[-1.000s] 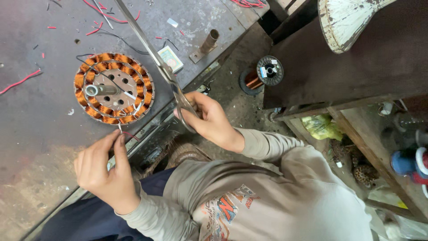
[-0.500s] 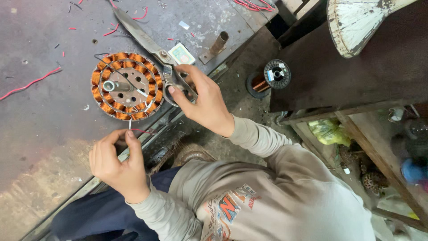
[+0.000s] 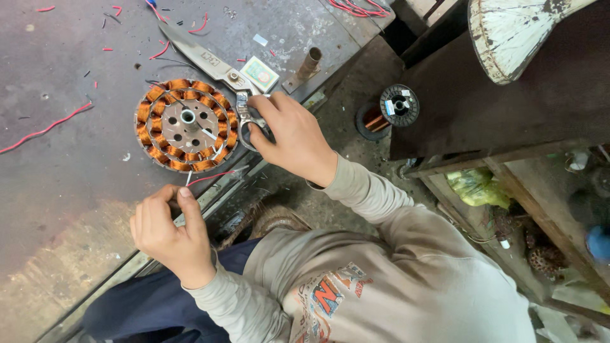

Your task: The person strips red and black wires, twists them together, and connects them to a circular copper-wound stator component on a workbench. They use shears to cut wire ends and repeatedly attach wires to the stator terminals.

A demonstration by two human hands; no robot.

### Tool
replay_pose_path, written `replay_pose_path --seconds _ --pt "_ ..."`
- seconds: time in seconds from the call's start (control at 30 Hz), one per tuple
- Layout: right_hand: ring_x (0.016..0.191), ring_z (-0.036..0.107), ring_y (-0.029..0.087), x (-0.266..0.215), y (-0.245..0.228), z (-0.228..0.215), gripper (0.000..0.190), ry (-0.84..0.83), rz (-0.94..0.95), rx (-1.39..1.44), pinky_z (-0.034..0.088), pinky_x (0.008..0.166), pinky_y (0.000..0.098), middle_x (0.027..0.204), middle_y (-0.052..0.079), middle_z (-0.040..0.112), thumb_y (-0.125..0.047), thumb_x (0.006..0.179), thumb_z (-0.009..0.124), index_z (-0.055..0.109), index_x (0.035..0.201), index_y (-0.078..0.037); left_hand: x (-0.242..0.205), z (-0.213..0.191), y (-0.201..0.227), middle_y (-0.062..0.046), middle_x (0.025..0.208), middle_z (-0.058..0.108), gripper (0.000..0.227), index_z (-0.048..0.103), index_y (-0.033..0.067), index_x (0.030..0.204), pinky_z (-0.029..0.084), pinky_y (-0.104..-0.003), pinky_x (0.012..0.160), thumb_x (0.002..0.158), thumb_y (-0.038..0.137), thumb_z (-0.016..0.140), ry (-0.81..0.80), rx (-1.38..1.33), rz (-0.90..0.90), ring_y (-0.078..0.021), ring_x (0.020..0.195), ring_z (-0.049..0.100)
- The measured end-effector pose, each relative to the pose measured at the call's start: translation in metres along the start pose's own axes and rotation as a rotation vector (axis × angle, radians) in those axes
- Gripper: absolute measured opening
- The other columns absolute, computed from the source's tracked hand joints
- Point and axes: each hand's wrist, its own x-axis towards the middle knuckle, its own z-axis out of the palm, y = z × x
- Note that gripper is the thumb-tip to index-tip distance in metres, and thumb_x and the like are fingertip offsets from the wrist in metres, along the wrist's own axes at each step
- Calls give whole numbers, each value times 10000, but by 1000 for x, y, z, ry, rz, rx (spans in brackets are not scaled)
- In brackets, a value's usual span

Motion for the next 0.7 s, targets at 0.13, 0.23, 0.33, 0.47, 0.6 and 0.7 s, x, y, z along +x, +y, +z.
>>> replay_pose_path --seconds 0.13,0.23,0.33,0.47,0.6,0.7 --pt "933 629 374 5 11 -7 390 -66 -46 28 500 775 469 1068 165 537 -130 859 734 596 1218 -59 -1 0 -1 -101 965 665 136 648 20 1015 399 -394 797 1087 127 690 2 -1 33 -296 848 574" --pt "928 633 376 10 20 -13 398 -112 -67 -10 495 757 473 1083 160 539 -133 844 765 601 1199 -62 0 0 -1 -101 954 669 140 654 16 1010 396 -395 781 1083 130 689 -6 4 28 -290 827 568" --pt "940 635 366 10 23 -15 394 -95 -96 -42 505 758 463 1111 152 554 -125 848 776 598 1195 -62 0 -1 0 -100 915 658 103 670 22 1050 388 -388 761 1064 116 708 -11 1 -16 -275 783 544" --pt "933 607 345 8 20 -17 391 -86 -126 -137 508 736 446 1085 119 572 -142 854 796 610 1188 -62 0 -1 2 -86 943 671 93 694 32 1036 414 -373 769 1045 107 748 3 -70 -31 -242 772 562" --pt "977 577 319 6 7 -20 397 7 -179 -194 511 767 433 1070 107 568 -162 855 804 629 1196 -60 -1 -4 3 -79 916 671 100 701 26 1024 432 -361 776 1058 103 755 6 -122 -58 -225 774 577" --pt "1045 587 298 -12 -15 -17 327 199 -190 -117 521 820 403 1143 95 592 -149 934 788 637 1208 -53 -2 -2 0 -90 922 667 126 687 21 1006 424 -371 774 1067 107 755 7 -70 -34 -249 786 568"
